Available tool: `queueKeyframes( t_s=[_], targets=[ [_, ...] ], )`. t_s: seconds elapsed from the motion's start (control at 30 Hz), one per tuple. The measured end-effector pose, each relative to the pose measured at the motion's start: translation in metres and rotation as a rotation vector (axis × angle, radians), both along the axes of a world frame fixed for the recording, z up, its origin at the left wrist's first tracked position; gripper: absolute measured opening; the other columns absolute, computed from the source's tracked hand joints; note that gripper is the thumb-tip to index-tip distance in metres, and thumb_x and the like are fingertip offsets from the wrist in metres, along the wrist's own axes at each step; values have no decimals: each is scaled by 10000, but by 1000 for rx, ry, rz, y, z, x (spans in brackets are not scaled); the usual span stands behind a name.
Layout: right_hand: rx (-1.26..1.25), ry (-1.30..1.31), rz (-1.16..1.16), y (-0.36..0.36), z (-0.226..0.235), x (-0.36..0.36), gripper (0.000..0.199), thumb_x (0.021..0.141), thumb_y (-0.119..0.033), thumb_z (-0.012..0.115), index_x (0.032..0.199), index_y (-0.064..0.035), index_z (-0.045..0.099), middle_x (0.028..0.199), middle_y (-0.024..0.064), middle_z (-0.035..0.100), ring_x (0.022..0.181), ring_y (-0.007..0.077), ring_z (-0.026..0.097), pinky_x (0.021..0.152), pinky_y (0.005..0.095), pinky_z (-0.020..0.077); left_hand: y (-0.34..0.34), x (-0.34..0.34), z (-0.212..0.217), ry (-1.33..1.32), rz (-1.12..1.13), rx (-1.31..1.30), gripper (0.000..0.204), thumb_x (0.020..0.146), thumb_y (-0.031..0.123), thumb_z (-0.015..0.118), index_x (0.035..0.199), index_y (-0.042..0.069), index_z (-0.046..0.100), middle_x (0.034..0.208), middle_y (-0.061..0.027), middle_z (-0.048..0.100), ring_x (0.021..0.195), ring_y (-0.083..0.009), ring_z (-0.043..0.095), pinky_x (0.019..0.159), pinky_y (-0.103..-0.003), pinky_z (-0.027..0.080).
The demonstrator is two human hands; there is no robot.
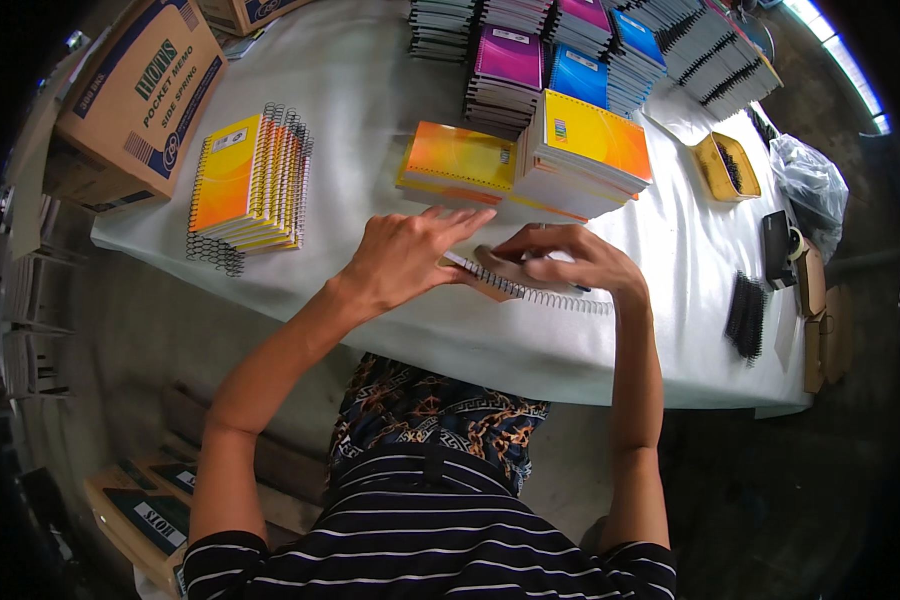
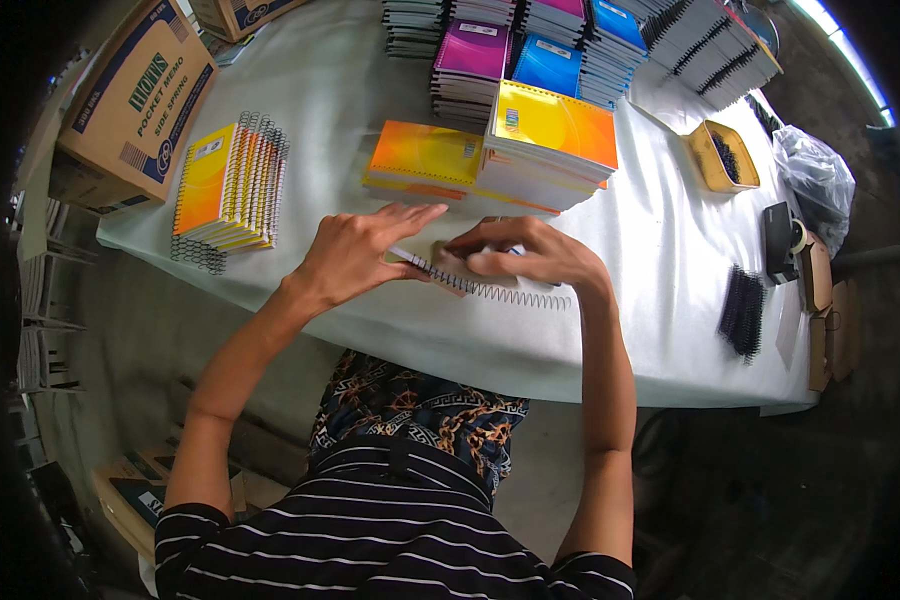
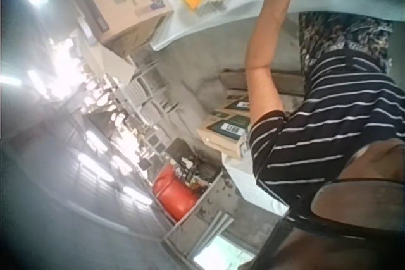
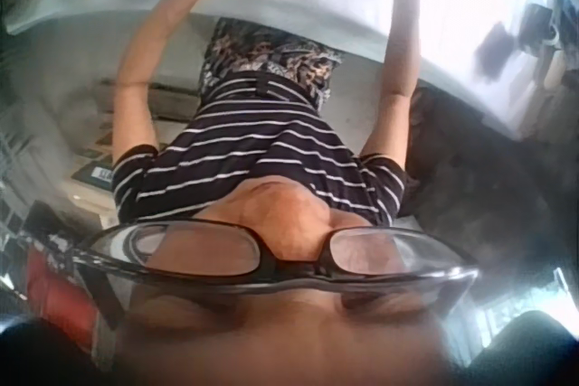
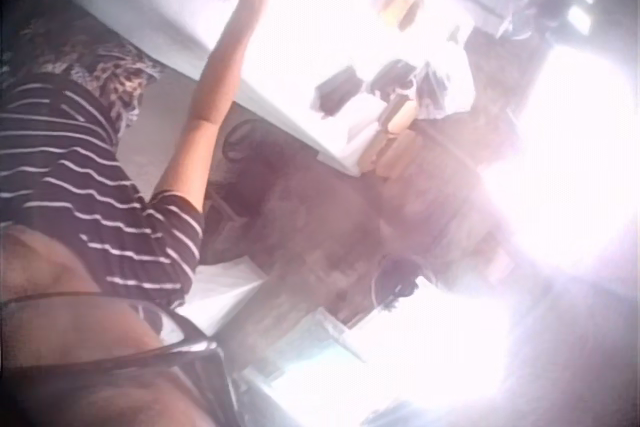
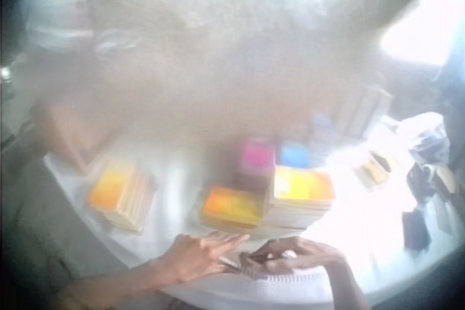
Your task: The person repeatedly picks up a spiral notebook and a metal coil, inserts the coil through the notebook's holes, and uses pliers to close the coil ends. Finished notebooks are stacked on the table.
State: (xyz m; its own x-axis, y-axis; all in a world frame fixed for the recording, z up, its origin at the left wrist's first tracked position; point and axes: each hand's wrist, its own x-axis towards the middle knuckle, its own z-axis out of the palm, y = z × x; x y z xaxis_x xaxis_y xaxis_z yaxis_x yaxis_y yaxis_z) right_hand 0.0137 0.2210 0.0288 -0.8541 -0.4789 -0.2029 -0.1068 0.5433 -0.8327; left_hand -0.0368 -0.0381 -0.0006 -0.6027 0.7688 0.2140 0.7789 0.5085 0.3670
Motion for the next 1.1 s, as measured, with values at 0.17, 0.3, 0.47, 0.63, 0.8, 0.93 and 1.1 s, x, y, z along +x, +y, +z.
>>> queueKeyframes(
  t_s=[0.17,0.3,0.47,0.63,0.8,0.93,1.1],
  targets=[
    [-320,54,48,8,-10,-9,557,863,-512,573,1155,-56,704,1074,129,695,951,238,643,879,350,478,0,-3,-9,-95,7,296,962,665,288,835,1494,264,346,1410,-36,526,1202,-289,582,865,-402,567],
    [-157,6,-2,0,-10,-13,594,861,-529,567,1156,-30,700,1071,151,697,960,260,646,891,374,479,0,2,-17,-369,54,526,1084,630,188,873,1526,237,265,1386,-85,550,1208,-282,585,901,-378,558],
    [-143,-24,20,-4,-6,-14,569,883,-495,547,1171,-25,688,1095,142,683,994,243,625,920,355,460,3,9,-37,-518,124,686,1093,636,174,876,1532,213,251,1255,-84,652,1134,-243,639,902,-357,553],
    [-298,31,90,-3,1,-18,539,854,-472,585,1184,-60,692,1095,113,687,989,241,627,929,355,457,2,4,-49,-515,140,719,1053,653,188,863,1525,193,273,1225,-71,672,1084,-211,664,895,-352,551],
    [-519,31,44,-7,-8,-19,540,850,-494,602,1165,-69,705,1079,101,701,935,230,644,884,356,482,3,6,-51,-527,109,713,998,696,113,827,1525,192,277,1240,-76,664,1043,-165,661,872,-333,559],
    [49,-42,-16,-18,1,-27,615,846,-523,603,1174,-10,686,1127,150,682,938,246,637,891,351,475,4,7,-52,-648,67,771,999,724,11,790,1537,195,239,1284,-84,637,1003,-112,640,861,-310,561],
    [-209,74,52,-18,-3,-26,523,873,-502,595,1146,-71,712,1041,142,704,864,221,645,798,343,508,3,8,-48,-699,111,749,1047,722,-50,773,1549,199,183,1305,-91,622,997,-96,629,875,-296,557]
  ],
)
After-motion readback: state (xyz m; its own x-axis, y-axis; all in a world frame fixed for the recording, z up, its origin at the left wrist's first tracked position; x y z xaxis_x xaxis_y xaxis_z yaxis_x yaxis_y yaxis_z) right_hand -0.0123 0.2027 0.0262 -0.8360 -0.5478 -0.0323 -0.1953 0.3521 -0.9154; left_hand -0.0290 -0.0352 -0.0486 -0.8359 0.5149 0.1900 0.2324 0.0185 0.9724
